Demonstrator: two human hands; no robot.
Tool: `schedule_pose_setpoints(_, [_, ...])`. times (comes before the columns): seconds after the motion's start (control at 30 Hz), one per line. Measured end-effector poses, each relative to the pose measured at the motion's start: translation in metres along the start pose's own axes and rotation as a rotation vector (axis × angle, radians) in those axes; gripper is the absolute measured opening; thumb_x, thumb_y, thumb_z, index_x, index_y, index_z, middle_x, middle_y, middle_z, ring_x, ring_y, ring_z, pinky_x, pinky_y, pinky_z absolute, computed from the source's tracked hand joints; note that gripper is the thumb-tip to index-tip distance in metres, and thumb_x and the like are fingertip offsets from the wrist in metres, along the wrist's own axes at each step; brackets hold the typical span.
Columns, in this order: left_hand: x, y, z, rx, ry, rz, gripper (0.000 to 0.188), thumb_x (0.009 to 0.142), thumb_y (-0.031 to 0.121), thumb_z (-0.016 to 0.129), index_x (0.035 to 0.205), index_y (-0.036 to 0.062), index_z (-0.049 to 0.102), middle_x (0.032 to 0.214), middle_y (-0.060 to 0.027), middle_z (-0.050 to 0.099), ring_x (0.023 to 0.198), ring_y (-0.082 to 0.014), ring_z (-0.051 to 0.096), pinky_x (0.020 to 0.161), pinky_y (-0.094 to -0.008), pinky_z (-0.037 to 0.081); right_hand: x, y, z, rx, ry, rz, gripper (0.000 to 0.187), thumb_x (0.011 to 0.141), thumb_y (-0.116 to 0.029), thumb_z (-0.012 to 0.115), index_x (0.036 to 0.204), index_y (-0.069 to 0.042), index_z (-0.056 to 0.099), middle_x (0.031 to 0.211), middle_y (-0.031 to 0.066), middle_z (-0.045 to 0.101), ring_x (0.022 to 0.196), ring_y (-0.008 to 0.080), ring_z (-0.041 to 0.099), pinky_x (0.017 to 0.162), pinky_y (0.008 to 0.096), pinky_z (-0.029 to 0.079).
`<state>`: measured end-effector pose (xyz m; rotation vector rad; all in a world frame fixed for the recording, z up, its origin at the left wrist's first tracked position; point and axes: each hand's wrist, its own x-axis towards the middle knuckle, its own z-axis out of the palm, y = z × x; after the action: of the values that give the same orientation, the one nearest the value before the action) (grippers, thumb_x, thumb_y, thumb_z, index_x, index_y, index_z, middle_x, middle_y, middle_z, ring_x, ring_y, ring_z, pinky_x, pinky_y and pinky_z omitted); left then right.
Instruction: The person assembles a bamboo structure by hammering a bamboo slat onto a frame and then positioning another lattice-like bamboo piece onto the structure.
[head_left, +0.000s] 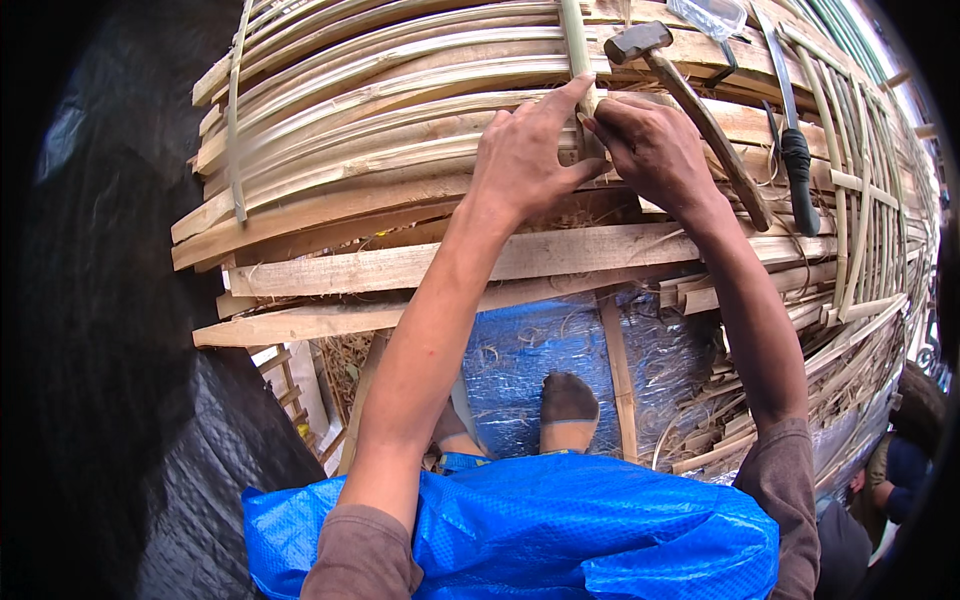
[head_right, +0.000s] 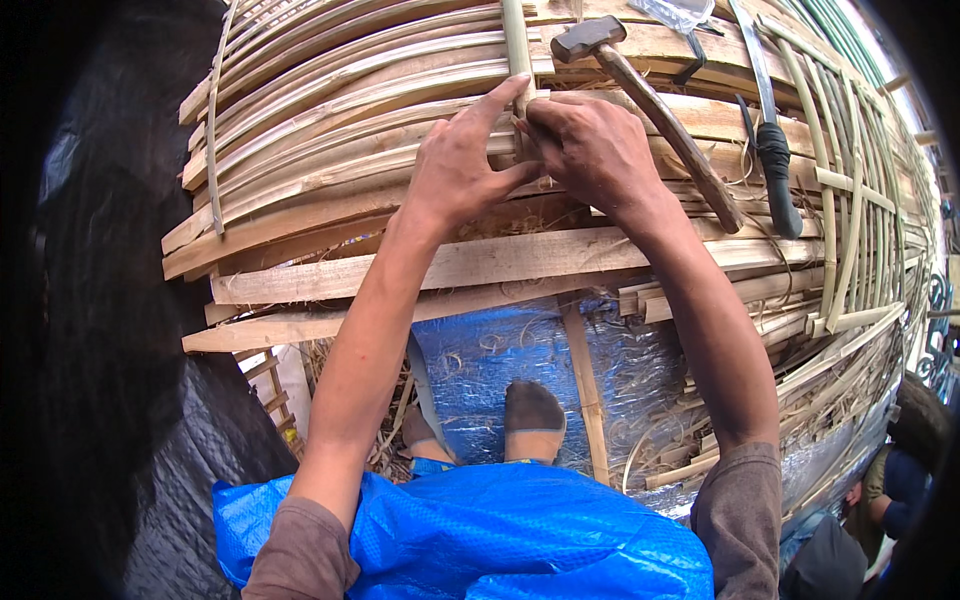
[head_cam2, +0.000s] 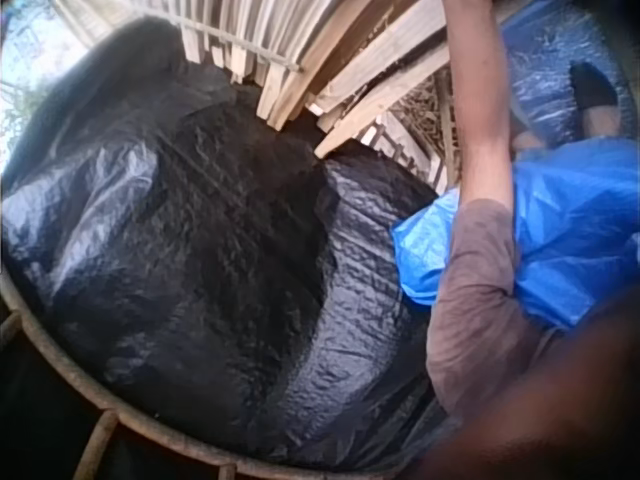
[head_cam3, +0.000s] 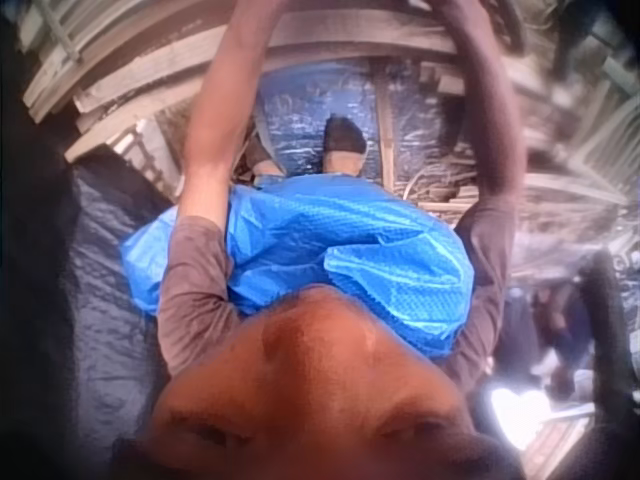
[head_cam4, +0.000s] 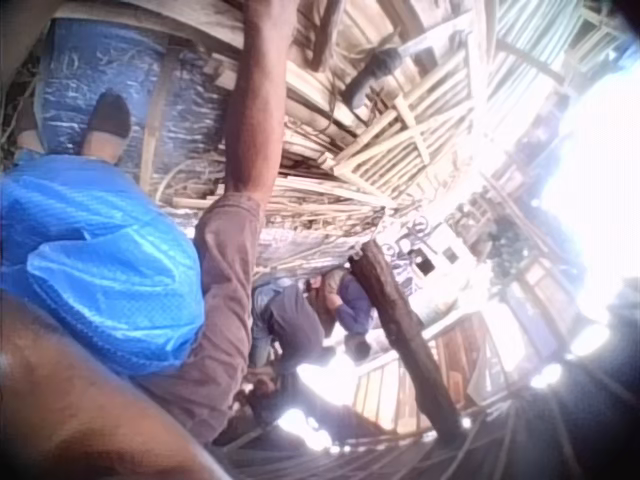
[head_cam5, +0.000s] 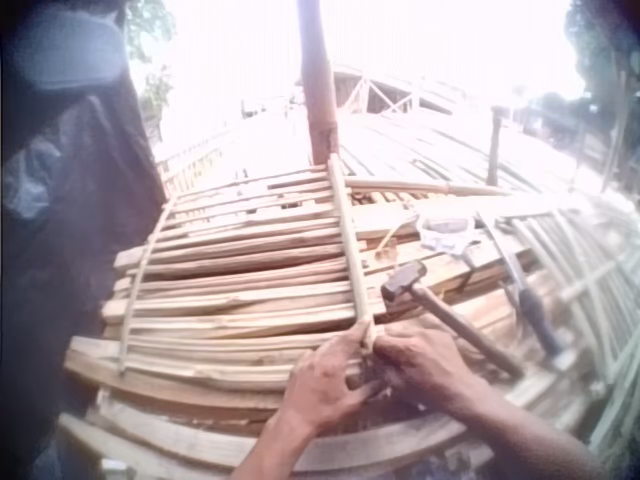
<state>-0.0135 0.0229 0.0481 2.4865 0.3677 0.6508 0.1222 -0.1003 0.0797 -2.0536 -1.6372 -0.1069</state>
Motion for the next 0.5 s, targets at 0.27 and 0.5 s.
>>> schedule_pose_setpoints(0.27, [-0.0025, 0.0024, -0.0022, 0.018, -0.026, -0.022, 0.088, 0.073, 0.042, 0.082, 0.148, 0.0185, 0.042, 0.131, -0.014, 0.063, 0.118, -0.0304, 0.062, 0.097, -0.0443, 0.046, -0.0011, 0.0001, 0.0015, -0.001, 0.007, -0.004, 0.015, 0.09, -0.022, 0.062, 0.084, -0.008, 0.063, 0.08, 0.0126, 0.064, 0.077, 0.0361, 0.065, 0.067, 0.0472, 0.051])
schedule_pose_setpoints(0.5, [-0.0015, 0.0006, -0.0003, 0.019, -0.011, -0.031, 0.093, 0.071, 0.041, 0.083, 0.151, 0.0226, 0.04, 0.135, -0.0102, 0.062, 0.118, -0.0278, 0.062, 0.099, -0.0426, 0.045, 0.0007, -0.0023, 0.0005, -0.065, 0.079, -0.133, 0.009, 0.085, -0.017, 0.065, 0.084, -0.009, 0.063, 0.079, 0.008, 0.064, 0.08, 0.0305, 0.066, 0.068, 0.0438, 0.053])
